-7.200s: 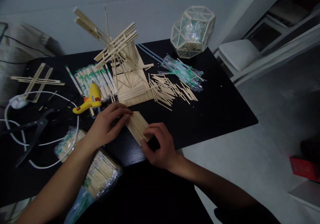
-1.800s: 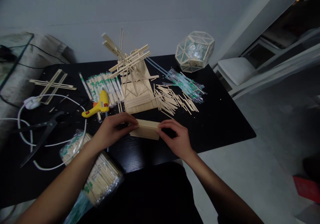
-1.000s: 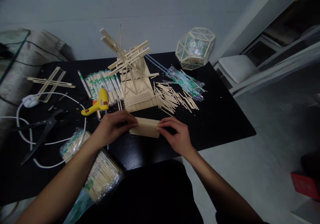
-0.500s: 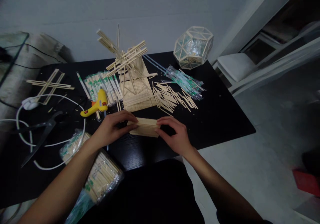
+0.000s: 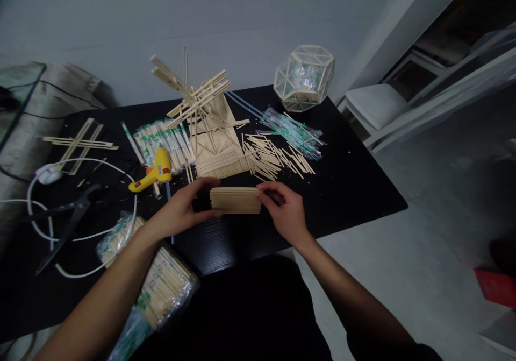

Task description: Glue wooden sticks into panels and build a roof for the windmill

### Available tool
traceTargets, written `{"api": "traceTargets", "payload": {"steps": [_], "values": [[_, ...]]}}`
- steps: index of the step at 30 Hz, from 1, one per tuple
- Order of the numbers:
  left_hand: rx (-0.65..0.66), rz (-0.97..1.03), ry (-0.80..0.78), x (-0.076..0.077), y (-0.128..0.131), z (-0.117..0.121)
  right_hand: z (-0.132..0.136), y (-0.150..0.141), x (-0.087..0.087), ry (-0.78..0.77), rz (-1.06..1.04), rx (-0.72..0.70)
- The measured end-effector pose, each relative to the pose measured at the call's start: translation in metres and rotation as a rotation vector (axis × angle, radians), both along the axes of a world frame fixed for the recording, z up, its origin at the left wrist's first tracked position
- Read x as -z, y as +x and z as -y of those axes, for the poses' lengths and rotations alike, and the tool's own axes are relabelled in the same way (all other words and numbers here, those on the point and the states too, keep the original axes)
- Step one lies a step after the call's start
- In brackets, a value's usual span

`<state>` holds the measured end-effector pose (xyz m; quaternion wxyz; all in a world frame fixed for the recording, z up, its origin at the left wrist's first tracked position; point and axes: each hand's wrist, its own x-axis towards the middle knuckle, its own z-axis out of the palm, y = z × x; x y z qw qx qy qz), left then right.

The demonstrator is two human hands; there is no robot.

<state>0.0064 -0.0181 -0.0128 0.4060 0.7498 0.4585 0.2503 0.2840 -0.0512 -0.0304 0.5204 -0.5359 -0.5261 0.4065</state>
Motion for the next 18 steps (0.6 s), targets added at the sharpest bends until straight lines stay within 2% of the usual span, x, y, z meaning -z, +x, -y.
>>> {"api": "traceTargets", "payload": {"steps": [2, 6, 10, 12, 15, 18], "values": [[-0.032, 0.072, -0.032, 0.000, 0.002, 0.000, -0.004, 0.000, -0.003, -0.013, -0.019, 0.011], [-0.123, 0.243, -0.192, 0.003, 0.002, -0.003, -0.013, -0.003, -0.010, -0.021, -0.027, 0.001], [-0.306, 0.311, -0.319, 0.002, -0.005, -0.008, -0.023, -0.013, -0.025, -0.069, -0.041, -0.053], [-0.391, 0.390, -0.444, 0.000, -0.007, -0.010, -0.029, -0.020, -0.035, -0.090, -0.066, -0.105], [-0.442, 0.553, -0.644, -0.007, -0.007, -0.011, -0.037, -0.030, -0.049, -0.109, -0.102, -0.159], [-0.486, 0.631, -0.709, -0.014, -0.003, -0.011, -0.044, -0.039, -0.057, -0.120, -0.173, -0.207]]}}
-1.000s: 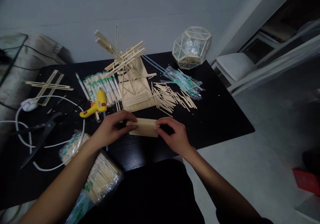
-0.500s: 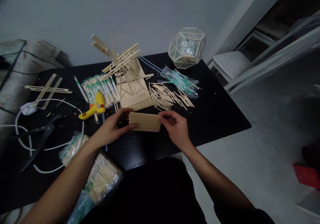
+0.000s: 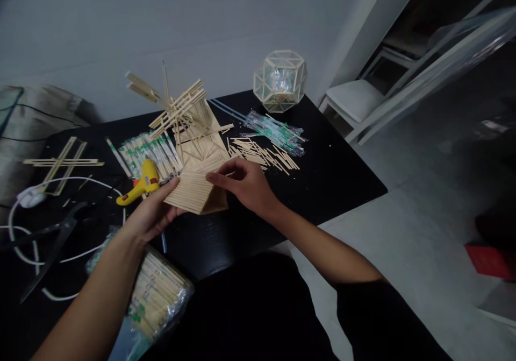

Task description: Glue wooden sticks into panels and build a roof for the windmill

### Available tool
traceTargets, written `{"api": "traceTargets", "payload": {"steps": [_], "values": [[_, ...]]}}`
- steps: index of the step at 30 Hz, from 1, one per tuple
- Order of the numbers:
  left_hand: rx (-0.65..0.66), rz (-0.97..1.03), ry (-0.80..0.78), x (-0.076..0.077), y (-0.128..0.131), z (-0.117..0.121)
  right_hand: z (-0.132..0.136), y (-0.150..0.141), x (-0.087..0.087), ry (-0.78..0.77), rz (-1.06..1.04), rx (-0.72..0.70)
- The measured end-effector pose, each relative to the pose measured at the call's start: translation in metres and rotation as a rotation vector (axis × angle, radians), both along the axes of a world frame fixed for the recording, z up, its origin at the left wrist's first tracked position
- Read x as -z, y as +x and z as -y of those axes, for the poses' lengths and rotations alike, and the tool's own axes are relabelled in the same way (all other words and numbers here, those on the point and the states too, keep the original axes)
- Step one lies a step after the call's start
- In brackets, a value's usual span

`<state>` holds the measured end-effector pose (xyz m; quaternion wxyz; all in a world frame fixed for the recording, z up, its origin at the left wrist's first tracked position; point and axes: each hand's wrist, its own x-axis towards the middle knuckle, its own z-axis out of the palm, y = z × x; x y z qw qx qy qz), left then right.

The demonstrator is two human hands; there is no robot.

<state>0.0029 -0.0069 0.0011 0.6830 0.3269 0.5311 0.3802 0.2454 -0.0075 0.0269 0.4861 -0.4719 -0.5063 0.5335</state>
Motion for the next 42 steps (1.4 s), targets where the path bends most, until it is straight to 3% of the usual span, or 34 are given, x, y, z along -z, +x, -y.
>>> {"api": "traceTargets", "payload": {"steps": [10, 14, 20, 26, 30, 33, 36, 40, 42], "values": [[-0.067, 0.158, 0.062, -0.004, 0.001, -0.002, -0.005, -0.002, -0.003, 0.001, -0.033, -0.051], [-0.040, 0.203, 0.065, -0.001, -0.003, -0.004, -0.005, 0.000, 0.000, -0.075, -0.137, -0.053], [0.022, 0.196, -0.056, 0.001, -0.006, -0.005, -0.003, -0.002, 0.004, -0.259, -0.347, -0.101], [0.127, 0.200, -0.126, -0.002, -0.005, -0.006, -0.001, -0.006, -0.001, -0.313, -0.376, -0.156], [0.098, 0.170, -0.071, -0.004, -0.003, -0.005, 0.001, -0.005, 0.000, -0.309, -0.361, -0.196], [-0.012, 0.088, 0.064, -0.012, -0.002, -0.002, -0.005, 0.007, 0.005, -0.265, -0.256, -0.243], [-0.126, -0.187, 0.381, -0.027, -0.002, -0.001, -0.023, 0.026, 0.014, -0.097, 0.012, -0.257], [-0.057, -0.671, 0.800, -0.052, -0.006, -0.010, -0.048, 0.038, 0.029, 0.223, 0.579, -0.182], [0.024, -0.810, 0.911, -0.061, -0.011, -0.018, -0.052, 0.035, 0.037, 0.314, 0.700, -0.207]]}}
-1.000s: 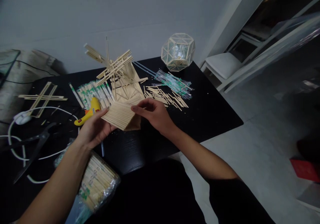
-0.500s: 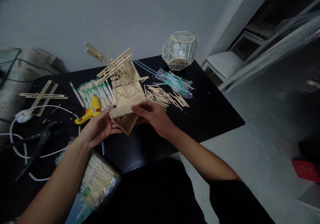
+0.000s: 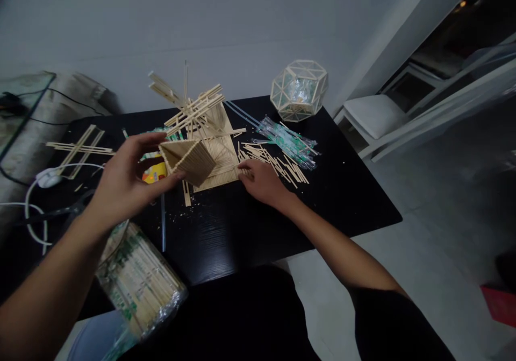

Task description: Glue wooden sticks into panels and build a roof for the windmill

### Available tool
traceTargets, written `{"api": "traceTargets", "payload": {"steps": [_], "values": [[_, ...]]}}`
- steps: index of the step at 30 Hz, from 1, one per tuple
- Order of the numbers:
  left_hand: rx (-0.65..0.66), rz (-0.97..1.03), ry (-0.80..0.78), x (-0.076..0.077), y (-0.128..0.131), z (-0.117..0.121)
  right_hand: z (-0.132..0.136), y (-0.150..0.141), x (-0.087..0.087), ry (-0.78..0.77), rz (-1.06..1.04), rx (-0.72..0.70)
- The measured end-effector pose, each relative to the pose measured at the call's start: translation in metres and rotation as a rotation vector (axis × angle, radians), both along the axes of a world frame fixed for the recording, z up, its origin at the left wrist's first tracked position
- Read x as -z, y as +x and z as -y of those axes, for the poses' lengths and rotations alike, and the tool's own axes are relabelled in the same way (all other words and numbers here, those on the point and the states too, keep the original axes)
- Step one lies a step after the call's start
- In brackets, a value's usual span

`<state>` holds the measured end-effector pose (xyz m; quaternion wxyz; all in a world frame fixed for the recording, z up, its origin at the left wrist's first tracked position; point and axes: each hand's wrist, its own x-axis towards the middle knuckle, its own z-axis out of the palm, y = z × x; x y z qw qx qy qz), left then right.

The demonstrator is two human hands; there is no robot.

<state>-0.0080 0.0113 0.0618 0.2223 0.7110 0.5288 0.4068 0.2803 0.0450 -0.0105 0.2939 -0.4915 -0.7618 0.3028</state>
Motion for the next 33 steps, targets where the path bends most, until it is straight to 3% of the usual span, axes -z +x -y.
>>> {"api": "traceTargets", "payload": {"steps": [5, 11, 20, 26, 33], "values": [[0.071, -0.064, -0.057, -0.006, -0.016, -0.011, -0.004, -0.021, 0.016, 0.074, 0.072, -0.154], [-0.113, 0.134, -0.079, -0.002, -0.042, 0.003, -0.029, -0.052, 0.021, 0.296, 0.388, -0.376], [-0.270, 0.378, -0.067, 0.014, -0.079, 0.036, -0.033, -0.076, 0.027, 0.351, 0.564, -0.337], [-0.226, 0.428, -0.020, 0.019, -0.083, 0.040, -0.036, -0.081, 0.025, 0.316, 0.678, -0.399], [-0.201, 0.468, 0.002, 0.020, -0.080, 0.046, -0.016, -0.093, 0.010, 0.258, 0.785, -0.433]]}}
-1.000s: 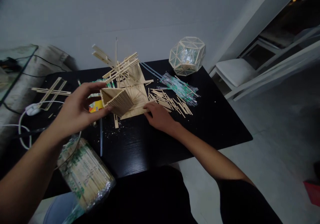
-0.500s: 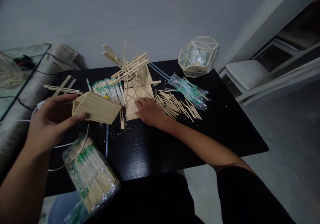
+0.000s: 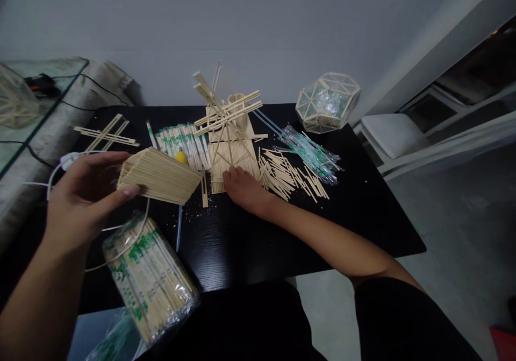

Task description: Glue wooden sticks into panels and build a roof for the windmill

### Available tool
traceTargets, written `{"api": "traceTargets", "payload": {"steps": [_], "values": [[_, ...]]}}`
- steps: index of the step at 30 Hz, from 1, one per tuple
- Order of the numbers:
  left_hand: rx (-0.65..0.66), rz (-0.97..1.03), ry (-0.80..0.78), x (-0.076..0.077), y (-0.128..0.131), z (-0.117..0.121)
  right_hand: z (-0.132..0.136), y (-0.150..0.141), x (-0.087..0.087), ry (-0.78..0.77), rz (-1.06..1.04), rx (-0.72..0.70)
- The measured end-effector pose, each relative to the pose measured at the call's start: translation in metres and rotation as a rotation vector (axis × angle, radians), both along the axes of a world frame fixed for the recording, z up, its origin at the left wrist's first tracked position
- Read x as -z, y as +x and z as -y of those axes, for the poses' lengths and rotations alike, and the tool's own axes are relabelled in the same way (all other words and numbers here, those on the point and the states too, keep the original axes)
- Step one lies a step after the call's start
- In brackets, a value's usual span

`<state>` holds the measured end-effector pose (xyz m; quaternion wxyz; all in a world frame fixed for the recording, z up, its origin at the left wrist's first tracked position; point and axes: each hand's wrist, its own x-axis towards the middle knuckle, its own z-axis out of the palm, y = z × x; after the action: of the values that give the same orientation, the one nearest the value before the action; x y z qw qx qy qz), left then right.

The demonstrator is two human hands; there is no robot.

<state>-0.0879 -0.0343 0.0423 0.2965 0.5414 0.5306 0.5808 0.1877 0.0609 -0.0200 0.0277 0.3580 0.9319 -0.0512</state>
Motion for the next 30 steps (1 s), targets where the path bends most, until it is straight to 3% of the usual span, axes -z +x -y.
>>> {"api": "traceTargets", "payload": {"steps": [6, 14, 19, 24, 30], "values": [[-0.028, 0.019, 0.037, -0.003, -0.008, 0.016, 0.010, -0.013, 0.001, -0.003, 0.064, 0.072], [-0.158, -0.003, 0.062, -0.005, -0.008, 0.046, 0.014, -0.018, -0.007, -0.001, 0.098, 0.111], [-0.102, 0.031, 0.111, 0.001, -0.001, 0.059, 0.018, -0.025, -0.004, 0.024, 0.088, 0.194], [-0.083, 0.071, 0.063, 0.007, -0.001, 0.071, 0.020, -0.025, -0.002, 0.012, 0.025, 0.252], [-0.219, 0.115, -0.059, 0.012, -0.018, 0.088, 0.014, -0.014, 0.001, -0.067, -0.171, 0.246]]}}
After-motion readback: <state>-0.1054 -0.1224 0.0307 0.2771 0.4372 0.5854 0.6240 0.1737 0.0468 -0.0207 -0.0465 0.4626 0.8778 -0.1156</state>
